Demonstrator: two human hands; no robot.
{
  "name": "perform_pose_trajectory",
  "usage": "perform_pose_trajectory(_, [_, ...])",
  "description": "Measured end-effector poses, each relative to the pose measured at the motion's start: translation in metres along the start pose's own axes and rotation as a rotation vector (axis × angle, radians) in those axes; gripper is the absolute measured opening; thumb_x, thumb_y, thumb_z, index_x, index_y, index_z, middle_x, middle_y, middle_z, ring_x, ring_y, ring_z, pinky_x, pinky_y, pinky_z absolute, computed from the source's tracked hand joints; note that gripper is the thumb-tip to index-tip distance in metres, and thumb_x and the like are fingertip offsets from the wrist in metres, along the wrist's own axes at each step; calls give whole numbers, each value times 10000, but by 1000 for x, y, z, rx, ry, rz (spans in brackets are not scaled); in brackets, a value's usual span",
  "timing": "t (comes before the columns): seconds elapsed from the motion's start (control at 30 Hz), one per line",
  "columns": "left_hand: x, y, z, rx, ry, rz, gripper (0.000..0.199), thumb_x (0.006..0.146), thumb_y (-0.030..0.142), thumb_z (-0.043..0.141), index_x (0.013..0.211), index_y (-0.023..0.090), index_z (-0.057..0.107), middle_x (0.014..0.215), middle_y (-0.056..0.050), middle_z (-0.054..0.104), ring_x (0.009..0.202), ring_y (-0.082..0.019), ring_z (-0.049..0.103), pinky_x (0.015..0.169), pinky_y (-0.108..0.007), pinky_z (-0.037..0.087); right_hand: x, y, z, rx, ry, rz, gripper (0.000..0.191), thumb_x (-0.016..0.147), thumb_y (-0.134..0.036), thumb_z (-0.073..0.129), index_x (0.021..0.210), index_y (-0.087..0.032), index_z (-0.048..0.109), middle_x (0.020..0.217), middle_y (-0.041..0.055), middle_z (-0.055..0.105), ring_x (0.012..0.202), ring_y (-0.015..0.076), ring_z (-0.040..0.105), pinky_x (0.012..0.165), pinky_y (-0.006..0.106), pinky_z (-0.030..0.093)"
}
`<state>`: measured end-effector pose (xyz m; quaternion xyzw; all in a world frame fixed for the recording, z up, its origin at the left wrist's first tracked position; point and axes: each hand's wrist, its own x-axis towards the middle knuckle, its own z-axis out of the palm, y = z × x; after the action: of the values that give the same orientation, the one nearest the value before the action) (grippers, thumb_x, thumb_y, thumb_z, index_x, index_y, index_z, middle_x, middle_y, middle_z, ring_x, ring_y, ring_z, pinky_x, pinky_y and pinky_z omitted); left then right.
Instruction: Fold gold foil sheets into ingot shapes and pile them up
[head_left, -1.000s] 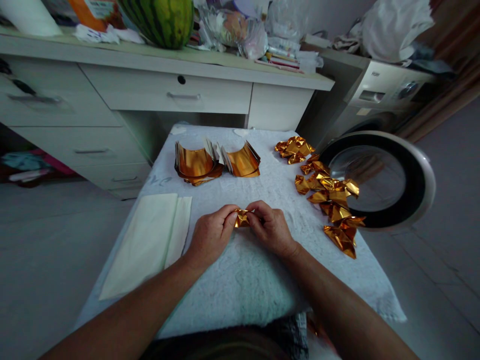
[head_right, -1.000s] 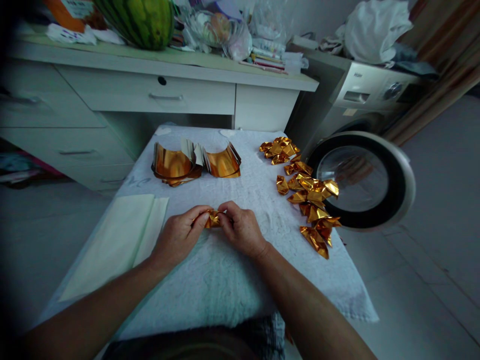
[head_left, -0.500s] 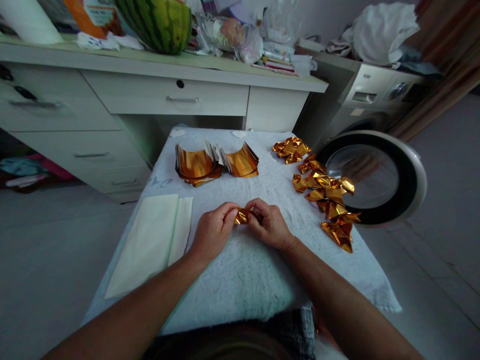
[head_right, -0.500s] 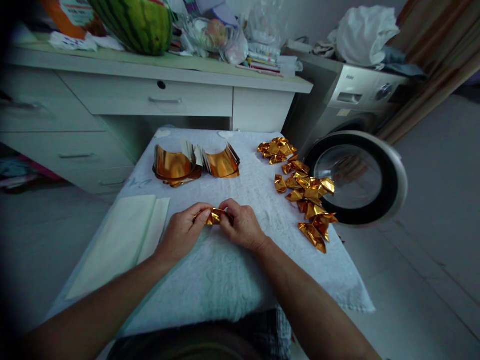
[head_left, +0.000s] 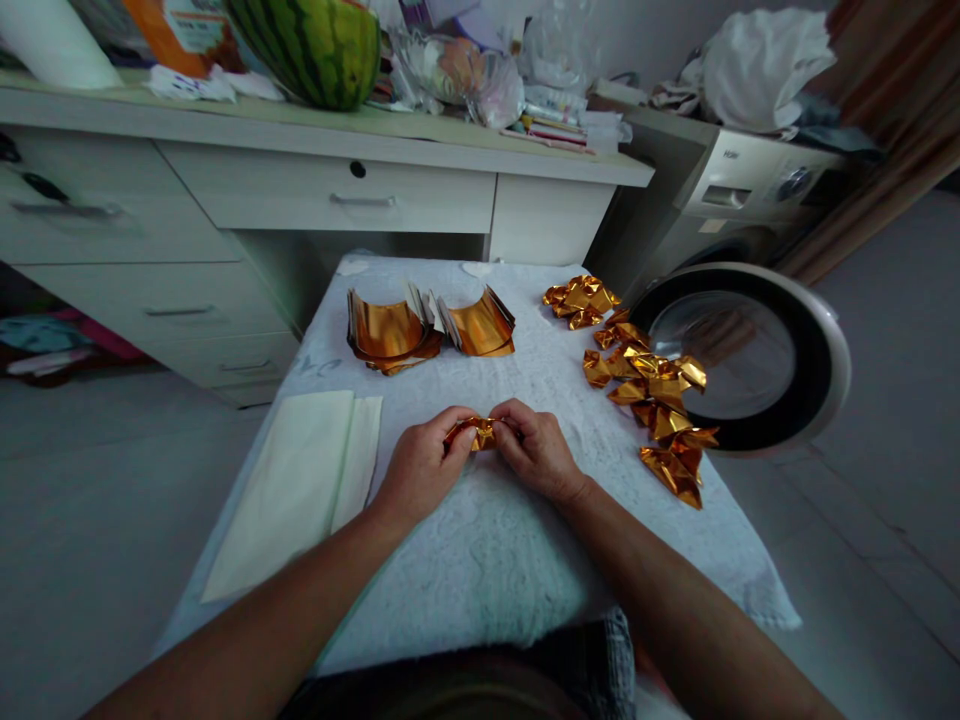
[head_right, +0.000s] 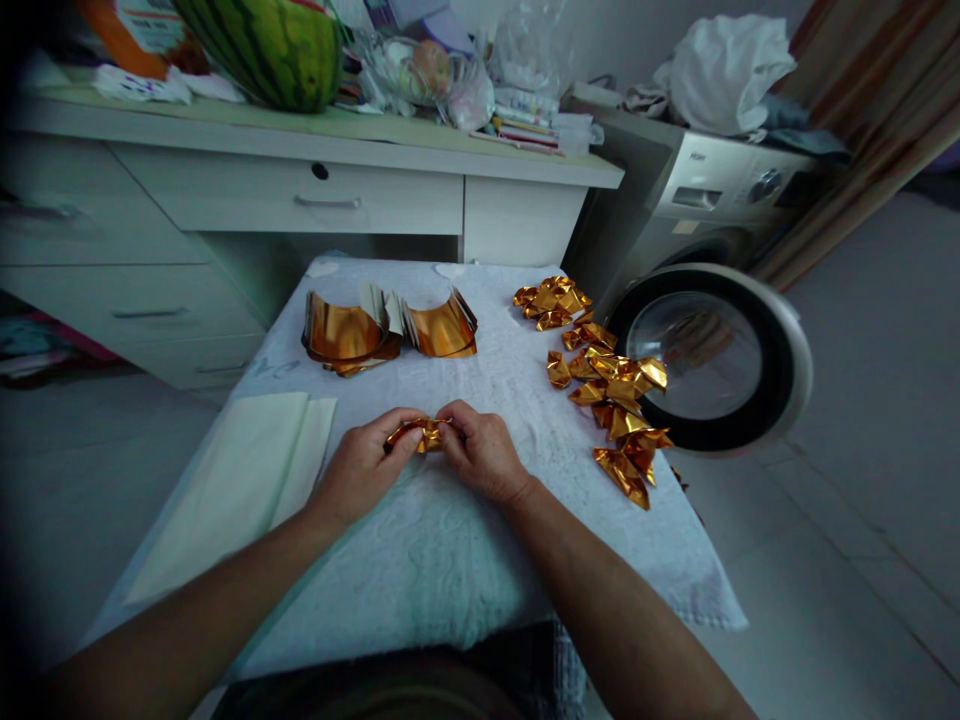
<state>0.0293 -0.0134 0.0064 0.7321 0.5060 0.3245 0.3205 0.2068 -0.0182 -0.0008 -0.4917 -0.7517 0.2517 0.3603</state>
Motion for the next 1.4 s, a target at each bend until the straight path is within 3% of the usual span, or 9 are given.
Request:
perform_pose_trajectory(0.2, [-1, -3, -1, -21, 55, -9, 217, 893, 272, 487, 938, 196, 686, 834, -4, 741, 760, -167, 679, 683, -256, 486, 0, 0, 0, 16, -13, -40, 129, 885, -170, 467, 961, -188, 570, 566, -65, 536, 459, 90, 454, 516, 197, 335])
perform_pose_trajectory(0.8, [-5, -2, -2, 88, 53, 41, 335, 988, 334, 362, 1044, 210, 669, 851, -11, 743, 765, -179, 694, 683, -273, 471, 0, -4, 0, -8, 0, 9, 72, 938, -228, 430, 943, -214, 500, 575, -54, 537, 476, 110, 475, 513, 212, 328])
perform_pose_trajectory(1.4, [-6, 0, -2, 117, 26, 73, 313, 985, 314, 349, 1043, 209, 637, 825, -11, 738, 740, -175, 691, 659, -267, 473, 1, -2, 4, -43, -6, 0, 65, 941, -232, 445, 956, -214, 506, 687, -19, 618, 584, 134, 571, 572, 223, 372])
